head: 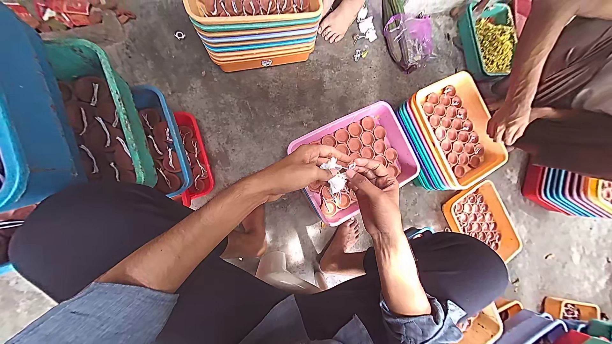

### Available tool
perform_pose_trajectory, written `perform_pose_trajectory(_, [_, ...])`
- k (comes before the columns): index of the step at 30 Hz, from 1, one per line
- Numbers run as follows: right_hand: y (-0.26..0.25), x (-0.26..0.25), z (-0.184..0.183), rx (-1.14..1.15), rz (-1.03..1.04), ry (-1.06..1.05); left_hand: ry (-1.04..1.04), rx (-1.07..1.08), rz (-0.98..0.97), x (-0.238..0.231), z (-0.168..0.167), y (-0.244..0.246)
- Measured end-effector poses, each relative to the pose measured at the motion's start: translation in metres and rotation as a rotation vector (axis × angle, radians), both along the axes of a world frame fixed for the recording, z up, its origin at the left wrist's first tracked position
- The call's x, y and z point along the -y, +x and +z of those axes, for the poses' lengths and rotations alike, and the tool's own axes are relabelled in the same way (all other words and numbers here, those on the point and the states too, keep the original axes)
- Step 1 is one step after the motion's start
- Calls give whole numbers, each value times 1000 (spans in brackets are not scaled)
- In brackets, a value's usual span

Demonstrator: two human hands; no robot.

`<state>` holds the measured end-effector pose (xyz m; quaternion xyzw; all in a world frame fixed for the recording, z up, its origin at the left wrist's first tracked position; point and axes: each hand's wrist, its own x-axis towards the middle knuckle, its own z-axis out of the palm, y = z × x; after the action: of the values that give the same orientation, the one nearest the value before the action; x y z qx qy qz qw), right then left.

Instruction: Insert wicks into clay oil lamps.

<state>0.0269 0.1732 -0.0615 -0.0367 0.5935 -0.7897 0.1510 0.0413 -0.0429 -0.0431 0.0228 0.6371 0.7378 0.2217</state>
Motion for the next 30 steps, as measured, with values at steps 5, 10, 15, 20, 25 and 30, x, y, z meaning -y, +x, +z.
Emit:
perform_pose_trajectory(5, [2, 4, -3, 74, -32, -112, 53, -33, 97, -5, -4, 1])
perform_pose_trajectory(10, [4, 8, -7, 136, -55, -186, 20, -24, 217, -6, -8, 1])
perform_pose_trajectory(15, [5, 11, -10, 165, -74, -260, 74, 13, 233, -6, -9, 0])
perform_pose_trajectory(20, [5, 13, -12, 141, -84, -257, 122, 5, 242, -6, -11, -1])
perform_pose_trajectory(25, [5, 12, -13, 128, -89, -256, 104, -25, 224, -6, -6, 1])
perform_pose_trajectory(30, [6, 13, -14, 91, -81, -209, 67, -56, 263, -6, -9, 1])
